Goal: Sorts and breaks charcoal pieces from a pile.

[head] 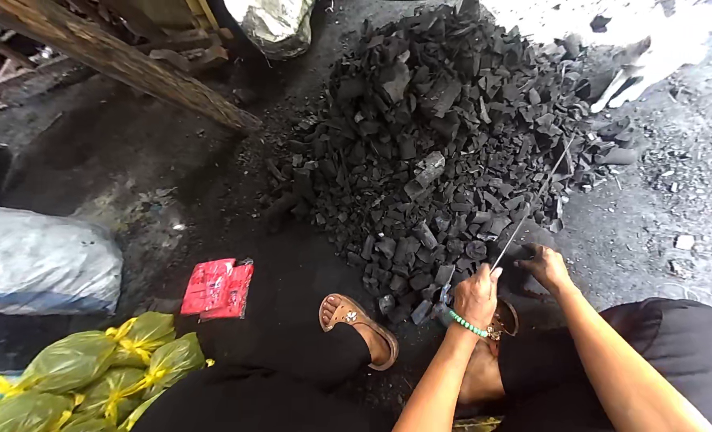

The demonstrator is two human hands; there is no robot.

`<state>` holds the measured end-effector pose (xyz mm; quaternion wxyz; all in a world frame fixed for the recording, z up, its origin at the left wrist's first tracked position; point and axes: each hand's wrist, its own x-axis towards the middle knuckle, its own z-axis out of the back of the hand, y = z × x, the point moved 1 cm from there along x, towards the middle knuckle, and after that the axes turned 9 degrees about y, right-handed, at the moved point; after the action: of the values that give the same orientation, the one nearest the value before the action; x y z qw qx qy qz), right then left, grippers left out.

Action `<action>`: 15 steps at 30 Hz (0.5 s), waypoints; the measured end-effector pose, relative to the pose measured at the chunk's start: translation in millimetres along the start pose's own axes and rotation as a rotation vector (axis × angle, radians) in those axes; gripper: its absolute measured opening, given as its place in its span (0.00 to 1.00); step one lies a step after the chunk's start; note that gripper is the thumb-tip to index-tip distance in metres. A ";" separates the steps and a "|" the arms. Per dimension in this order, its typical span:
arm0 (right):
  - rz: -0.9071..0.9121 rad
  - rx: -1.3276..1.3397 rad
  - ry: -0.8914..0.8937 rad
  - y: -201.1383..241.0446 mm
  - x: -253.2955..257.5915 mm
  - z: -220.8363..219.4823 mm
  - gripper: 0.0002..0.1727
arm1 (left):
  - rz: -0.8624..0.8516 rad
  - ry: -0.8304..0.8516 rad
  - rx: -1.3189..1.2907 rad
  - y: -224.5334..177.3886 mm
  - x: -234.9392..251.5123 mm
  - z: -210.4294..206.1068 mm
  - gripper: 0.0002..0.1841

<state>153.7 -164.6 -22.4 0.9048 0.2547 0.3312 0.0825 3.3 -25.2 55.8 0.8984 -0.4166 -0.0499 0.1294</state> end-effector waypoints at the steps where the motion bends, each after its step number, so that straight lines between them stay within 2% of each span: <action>1: 0.008 -0.001 0.000 0.1 -0.2 -0.4 0.25 | -0.132 -0.150 -0.039 -11.3 4.8 3.8 0.16; 3: 0.047 -0.009 -0.028 0.7 -2.6 -3.7 0.22 | -0.308 -0.318 -0.143 -25.5 15.6 6.9 0.18; 5: 0.082 -0.027 -0.061 3.4 -5.9 -7.1 0.21 | -0.297 -0.270 -0.134 -16.2 14.7 -2.2 0.18; 6: 0.088 -0.037 -0.068 3.8 -6.2 -8.9 0.21 | -0.182 -0.128 -0.048 -2.4 6.5 -9.9 0.18; 7: 0.091 -0.045 -0.071 2.6 -4.9 -10.5 0.23 | 0.027 0.136 0.038 11.8 -1.9 -16.3 0.19; 8: 0.086 -0.051 -0.071 0.7 -3.2 -11.5 0.24 | 0.288 0.474 0.097 24.0 -4.4 -21.0 0.23; 9: 0.077 -0.055 -0.070 -1.4 -1.6 -11.7 0.24 | 0.453 0.680 0.119 35.1 -3.9 -27.6 0.25; 10: 0.065 -0.049 -0.064 -2.3 0.2 -9.0 0.24 | 0.528 0.756 0.112 39.6 -2.1 -31.1 0.25; 13: 0.024 0.090 -0.023 -8.6 0.5 -3.8 0.25 | 0.540 0.707 0.046 39.2 -4.0 -23.5 0.25; 15: 0.006 0.276 -0.018 -12.5 6.3 -4.5 0.22 | 0.513 0.551 -0.009 44.3 -4.6 -13.8 0.24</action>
<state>155.4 -171.5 -35.3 0.8637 0.3785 0.3308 0.0365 -6.8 -9.1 13.2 0.8146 -0.4387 0.2993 0.2330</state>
